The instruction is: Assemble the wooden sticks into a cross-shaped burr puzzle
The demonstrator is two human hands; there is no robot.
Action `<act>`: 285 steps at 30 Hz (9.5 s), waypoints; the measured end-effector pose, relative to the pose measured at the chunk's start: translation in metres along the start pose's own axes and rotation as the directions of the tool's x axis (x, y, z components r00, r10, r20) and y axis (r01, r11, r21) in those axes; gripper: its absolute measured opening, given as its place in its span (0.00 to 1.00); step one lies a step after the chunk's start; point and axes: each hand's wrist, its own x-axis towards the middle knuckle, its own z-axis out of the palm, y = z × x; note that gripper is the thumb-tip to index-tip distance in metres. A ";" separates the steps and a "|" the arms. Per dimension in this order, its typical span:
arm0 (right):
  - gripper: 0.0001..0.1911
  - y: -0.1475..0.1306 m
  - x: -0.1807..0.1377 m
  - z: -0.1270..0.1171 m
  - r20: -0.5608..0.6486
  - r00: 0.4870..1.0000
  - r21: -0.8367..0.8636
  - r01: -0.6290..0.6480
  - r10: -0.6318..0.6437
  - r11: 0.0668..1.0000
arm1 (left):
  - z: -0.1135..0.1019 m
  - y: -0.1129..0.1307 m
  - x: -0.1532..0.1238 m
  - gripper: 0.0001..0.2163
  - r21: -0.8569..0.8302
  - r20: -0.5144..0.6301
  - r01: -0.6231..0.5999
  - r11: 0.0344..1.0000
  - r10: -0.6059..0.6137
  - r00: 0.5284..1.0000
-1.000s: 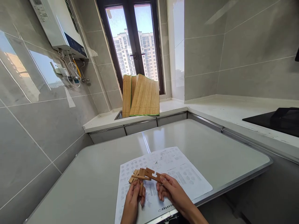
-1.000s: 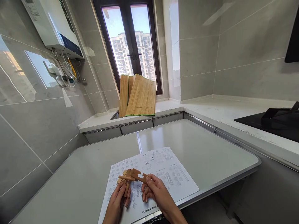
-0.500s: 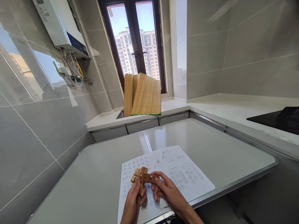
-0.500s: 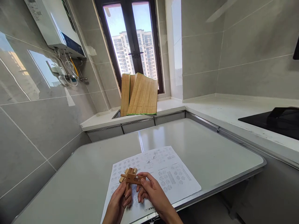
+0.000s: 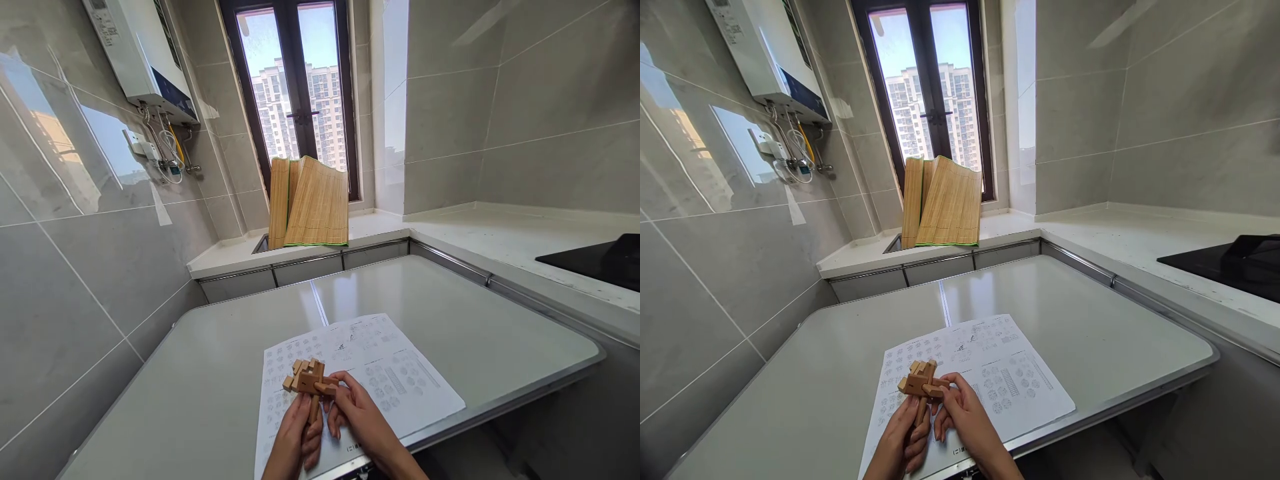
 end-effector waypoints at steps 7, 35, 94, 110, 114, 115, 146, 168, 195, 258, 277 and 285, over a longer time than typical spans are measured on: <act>0.36 0.002 0.002 -0.003 -0.013 1.000 -0.082 0.008 -0.009 0.997 | 0.004 0.006 -0.007 0.31 0.048 0.058 0.058 0.997 -0.061 0.996; 0.30 -0.004 -0.012 -0.023 0.249 0.964 -0.084 -0.069 0.088 0.994 | -0.008 0.006 -0.007 0.28 -0.015 0.200 0.162 0.987 -0.156 0.967; 0.09 -0.133 0.037 -0.201 -0.464 0.851 -0.112 -0.332 0.246 0.937 | 0.017 0.023 -0.003 0.25 0.012 0.101 0.008 1.000 -0.009 0.995; 0.23 -0.140 0.058 -0.183 -0.376 0.904 -0.537 -0.390 0.202 0.748 | 0.014 0.019 0.001 0.25 0.057 0.043 0.053 0.997 -0.055 0.998; 0.27 -0.138 0.058 -0.189 -0.370 0.910 -0.587 -0.386 0.187 0.712 | 0.014 0.021 0.000 0.24 0.145 0.040 0.093 0.985 -0.099 0.994; 0.28 -0.139 0.057 -0.189 -0.364 0.912 -0.603 -0.384 0.187 0.700 | 0.014 0.022 -0.001 0.24 0.177 0.049 0.104 0.979 -0.114 0.992; 0.10 -0.035 0.116 -0.063 0.474 0.854 -0.758 0.520 -0.216 0.394 | -0.031 0.046 0.101 0.15 0.903 0.388 -0.429 0.014 0.398 0.831; 0.19 -0.041 0.119 -0.093 0.295 0.941 -0.808 0.339 -0.167 0.482 | -0.022 0.058 0.147 0.25 0.773 0.573 -0.626 0.109 0.304 0.761; 0.15 -0.047 0.126 -0.104 0.022 0.999 -0.587 0.039 -0.032 0.808 | -0.021 0.085 0.136 0.23 0.625 0.179 -0.235 0.745 0.156 0.971; 0.21 -0.057 0.127 -0.110 0.000 0.983 -0.120 -0.184 0.185 0.976 | 0.000 0.057 0.138 0.27 -0.126 0.285 0.082 0.989 -0.043 0.958; 0.20 -0.056 0.126 -0.110 0.008 0.985 -0.099 -0.168 0.170 0.981 | 0.003 0.054 0.135 0.38 -0.093 0.342 0.116 0.989 -0.078 0.936; 0.19 -0.057 0.126 -0.109 0.051 0.983 -0.044 -0.174 0.176 0.984 | 0.008 0.057 0.134 0.34 -0.025 0.340 0.161 0.987 -0.143 0.930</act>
